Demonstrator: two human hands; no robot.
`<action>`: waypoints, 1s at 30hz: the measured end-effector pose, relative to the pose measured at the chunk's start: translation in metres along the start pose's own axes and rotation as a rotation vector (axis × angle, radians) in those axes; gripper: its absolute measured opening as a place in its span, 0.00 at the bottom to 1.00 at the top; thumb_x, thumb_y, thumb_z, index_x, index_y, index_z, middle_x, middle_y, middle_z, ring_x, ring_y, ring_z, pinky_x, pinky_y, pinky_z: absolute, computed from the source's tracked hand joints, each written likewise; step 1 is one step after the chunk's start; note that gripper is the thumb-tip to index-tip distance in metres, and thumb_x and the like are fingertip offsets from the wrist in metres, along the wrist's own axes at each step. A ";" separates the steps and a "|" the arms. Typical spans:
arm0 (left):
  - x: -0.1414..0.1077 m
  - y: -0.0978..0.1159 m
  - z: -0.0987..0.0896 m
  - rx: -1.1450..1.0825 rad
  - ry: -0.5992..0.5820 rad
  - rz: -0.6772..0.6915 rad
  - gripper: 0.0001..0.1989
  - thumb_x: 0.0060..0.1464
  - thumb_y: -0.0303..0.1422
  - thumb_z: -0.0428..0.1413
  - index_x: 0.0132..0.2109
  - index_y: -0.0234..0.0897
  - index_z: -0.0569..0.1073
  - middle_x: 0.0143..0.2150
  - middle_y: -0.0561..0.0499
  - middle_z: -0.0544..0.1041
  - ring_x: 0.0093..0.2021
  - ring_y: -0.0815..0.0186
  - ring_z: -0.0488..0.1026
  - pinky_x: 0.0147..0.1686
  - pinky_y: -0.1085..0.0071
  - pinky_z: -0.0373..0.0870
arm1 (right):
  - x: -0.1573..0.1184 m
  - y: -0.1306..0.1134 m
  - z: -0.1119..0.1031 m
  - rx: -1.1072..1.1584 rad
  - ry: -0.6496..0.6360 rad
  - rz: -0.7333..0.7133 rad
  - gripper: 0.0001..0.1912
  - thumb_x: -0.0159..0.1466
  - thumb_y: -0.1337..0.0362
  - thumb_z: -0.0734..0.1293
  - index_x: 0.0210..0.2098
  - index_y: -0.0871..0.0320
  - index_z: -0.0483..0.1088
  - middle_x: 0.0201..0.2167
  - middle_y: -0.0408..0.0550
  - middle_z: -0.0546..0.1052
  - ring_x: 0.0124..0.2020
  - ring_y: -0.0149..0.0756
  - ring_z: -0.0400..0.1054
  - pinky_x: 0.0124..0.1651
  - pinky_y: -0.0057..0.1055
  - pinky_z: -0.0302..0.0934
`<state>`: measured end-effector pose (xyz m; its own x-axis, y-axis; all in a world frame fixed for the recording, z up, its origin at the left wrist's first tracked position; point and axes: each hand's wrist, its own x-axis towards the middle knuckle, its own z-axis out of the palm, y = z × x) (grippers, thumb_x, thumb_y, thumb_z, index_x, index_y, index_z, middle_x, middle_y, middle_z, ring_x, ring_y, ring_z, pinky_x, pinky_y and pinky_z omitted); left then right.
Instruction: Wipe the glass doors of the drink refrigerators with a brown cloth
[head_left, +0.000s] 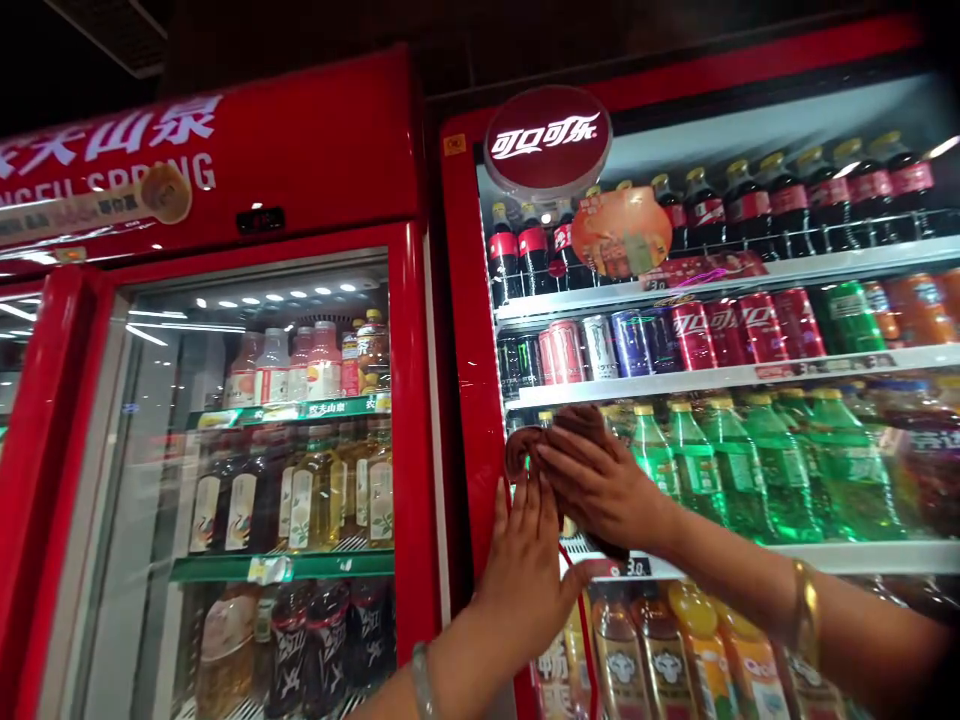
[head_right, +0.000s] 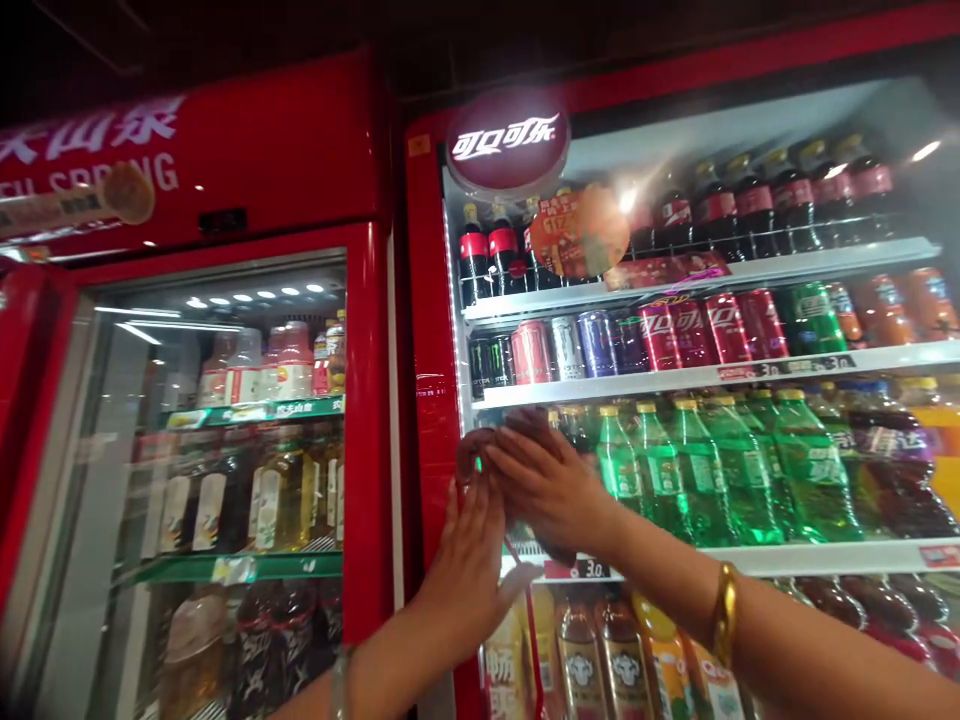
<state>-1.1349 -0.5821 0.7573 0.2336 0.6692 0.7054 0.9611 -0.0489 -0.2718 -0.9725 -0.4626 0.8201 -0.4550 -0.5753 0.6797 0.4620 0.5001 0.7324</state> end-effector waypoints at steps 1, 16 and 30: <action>0.010 0.002 -0.005 -0.003 0.006 -0.027 0.50 0.68 0.58 0.44 0.78 0.32 0.28 0.80 0.34 0.38 0.79 0.48 0.32 0.76 0.35 0.44 | 0.003 0.016 -0.003 -0.019 0.005 -0.015 0.19 0.70 0.59 0.67 0.60 0.49 0.74 0.67 0.42 0.73 0.73 0.47 0.59 0.73 0.56 0.56; 0.081 0.035 -0.019 -0.211 0.286 -0.204 0.42 0.71 0.55 0.33 0.79 0.35 0.32 0.81 0.38 0.35 0.80 0.55 0.27 0.76 0.41 0.26 | -0.012 0.058 -0.019 -0.115 0.069 0.089 0.12 0.68 0.62 0.69 0.51 0.50 0.75 0.55 0.45 0.79 0.58 0.46 0.67 0.62 0.48 0.60; 0.106 0.075 0.011 -0.126 0.365 -0.360 0.37 0.72 0.51 0.40 0.78 0.35 0.49 0.81 0.33 0.36 0.80 0.49 0.28 0.73 0.33 0.26 | -0.048 0.085 -0.030 0.005 0.029 0.061 0.23 0.69 0.58 0.68 0.63 0.49 0.69 0.60 0.46 0.77 0.66 0.46 0.62 0.72 0.52 0.54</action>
<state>-1.0393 -0.5066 0.8041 -0.1001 0.3590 0.9279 0.9950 0.0323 0.0948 -0.8887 -0.4117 0.8482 -0.4034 -0.5622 0.7220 0.4842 0.5383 0.6897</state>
